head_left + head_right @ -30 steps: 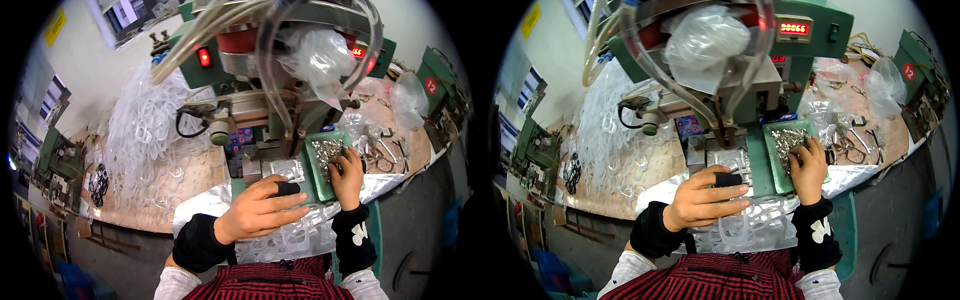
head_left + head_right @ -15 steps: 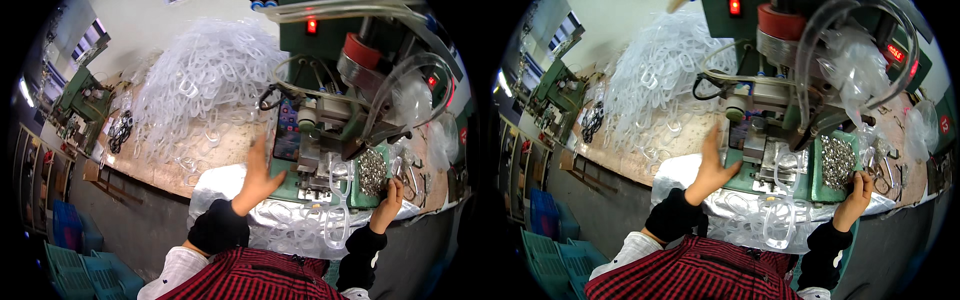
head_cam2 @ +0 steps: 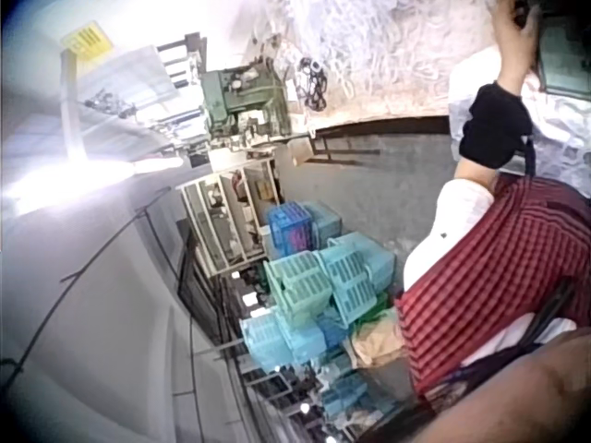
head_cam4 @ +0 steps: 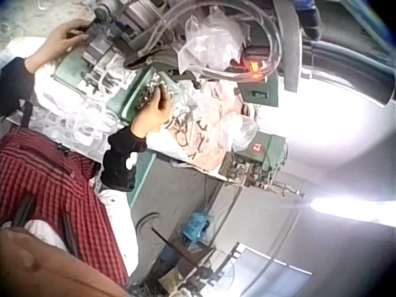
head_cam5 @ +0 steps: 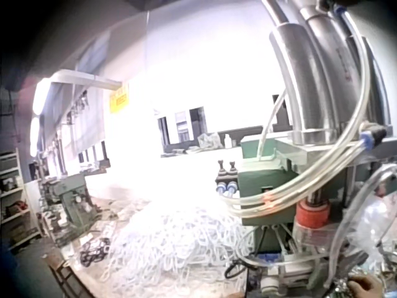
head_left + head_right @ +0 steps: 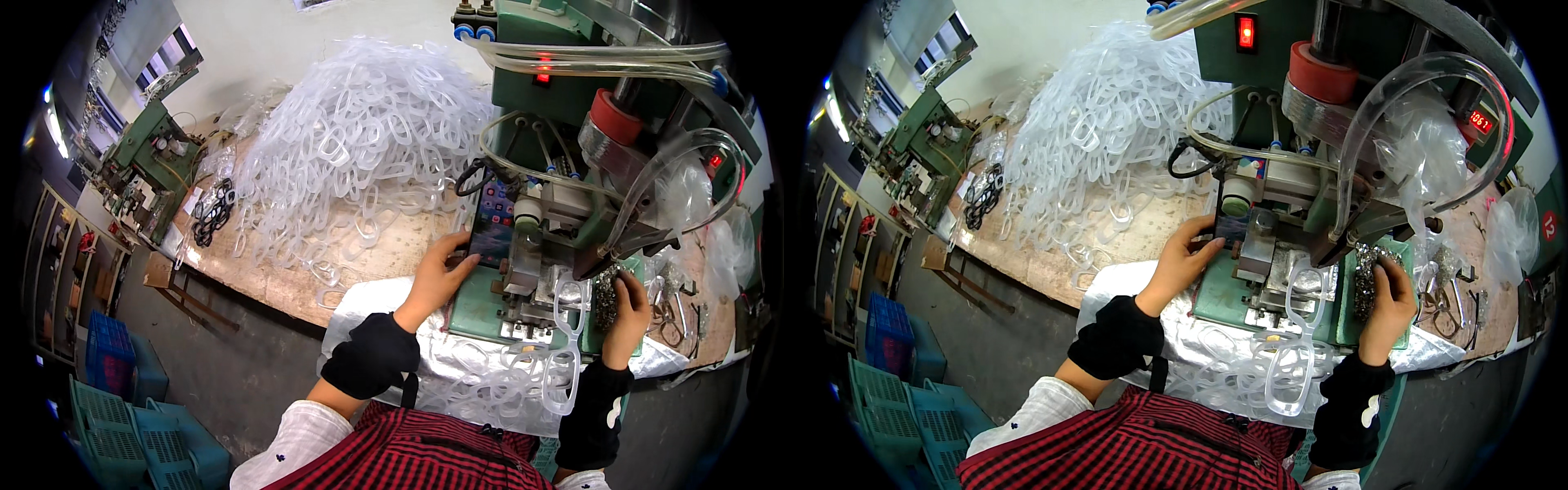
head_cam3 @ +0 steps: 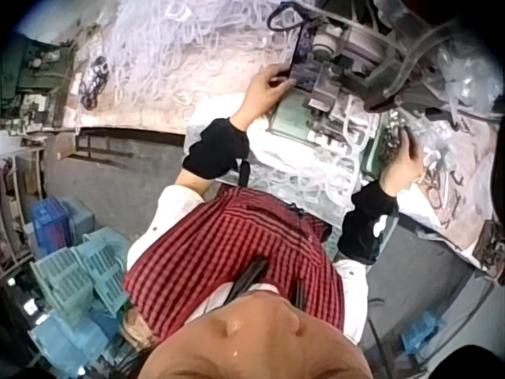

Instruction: The person repeatedly picks up clear plastic hooks and small metal pins, places them into a machine, and presses a lever to attach the pins. The finished hooks are placed on the table.

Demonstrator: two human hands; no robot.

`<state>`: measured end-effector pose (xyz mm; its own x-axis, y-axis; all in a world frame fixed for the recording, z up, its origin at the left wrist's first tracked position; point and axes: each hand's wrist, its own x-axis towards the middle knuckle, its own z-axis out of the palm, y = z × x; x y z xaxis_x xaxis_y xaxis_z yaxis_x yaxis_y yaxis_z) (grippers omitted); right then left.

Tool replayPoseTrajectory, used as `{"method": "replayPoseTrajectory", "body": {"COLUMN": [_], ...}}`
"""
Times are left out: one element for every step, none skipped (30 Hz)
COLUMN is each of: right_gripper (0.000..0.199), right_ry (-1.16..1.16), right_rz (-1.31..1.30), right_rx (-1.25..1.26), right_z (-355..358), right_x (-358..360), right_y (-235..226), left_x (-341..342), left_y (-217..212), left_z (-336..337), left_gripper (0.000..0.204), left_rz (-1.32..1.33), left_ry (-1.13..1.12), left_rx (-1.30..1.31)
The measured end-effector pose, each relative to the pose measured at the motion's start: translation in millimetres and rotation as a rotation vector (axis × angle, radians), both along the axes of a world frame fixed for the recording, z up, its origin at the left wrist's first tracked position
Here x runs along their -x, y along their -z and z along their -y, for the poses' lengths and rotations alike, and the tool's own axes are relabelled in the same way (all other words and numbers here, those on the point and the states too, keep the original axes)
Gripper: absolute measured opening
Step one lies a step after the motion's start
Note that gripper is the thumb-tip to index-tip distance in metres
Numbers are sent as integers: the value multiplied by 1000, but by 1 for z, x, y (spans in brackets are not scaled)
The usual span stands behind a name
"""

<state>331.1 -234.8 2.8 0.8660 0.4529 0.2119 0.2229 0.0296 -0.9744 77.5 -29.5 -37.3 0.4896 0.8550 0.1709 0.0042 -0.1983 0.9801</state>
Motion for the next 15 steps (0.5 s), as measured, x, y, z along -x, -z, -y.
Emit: {"method": "replayPoseTrajectory", "body": {"right_gripper": [22,21,20,20,20,19,18,16,15,13,12,11,11,16,28], "right_ry": [11,61,79,107,131,146,148,119,89,7,-76,-131,-162,-171,-188], "right_rz": [35,96,166,170,176,122,51,94,135,163,195,219,217,210,162], "right_rx": [31,97,117,128,134,132,140,128,109,92,73,59,57,-21,-135], "right_z": [10,21,38,53,66,77,83,82,76,65,50,36,21,2,-15], "right_x": [2,7,3,7,8,10,15,20,24,32,40,45,50,56,59], "right_y": [-1,-4,4,6,8,10,6,0,-7,-24,-44,-61,-72,-78,-75], "left_x": [0,10,28,46,66,85,101,114,122,122,120,117,119,126,128], "left_y": [-4,-1,-1,-11,-23,-27,-31,-36,-39,-41,-38,-32,-20,-2,12], "left_z": [6,4,-2,-9,-17,-31,-45,-56,-66,-78,-92,-108,-128,-151,-168], "left_gripper": [39,34,30,26,23,20,18,13,15,17,20,23,26,29,32], "left_rz": [17,-28,-74,-147,-219,-322,-425,-598,-771,-850,-927,-998,-945,-894,-835], "left_ry": [-38,-168,-296,-419,-546,-572,-592,-615,-640,-672,-707,-740,-728,-719,-706], "left_rx": [-9,-45,-81,-232,-388,-482,-579,-667,-763,-729,-694,-658,-507,-351,-199]}}
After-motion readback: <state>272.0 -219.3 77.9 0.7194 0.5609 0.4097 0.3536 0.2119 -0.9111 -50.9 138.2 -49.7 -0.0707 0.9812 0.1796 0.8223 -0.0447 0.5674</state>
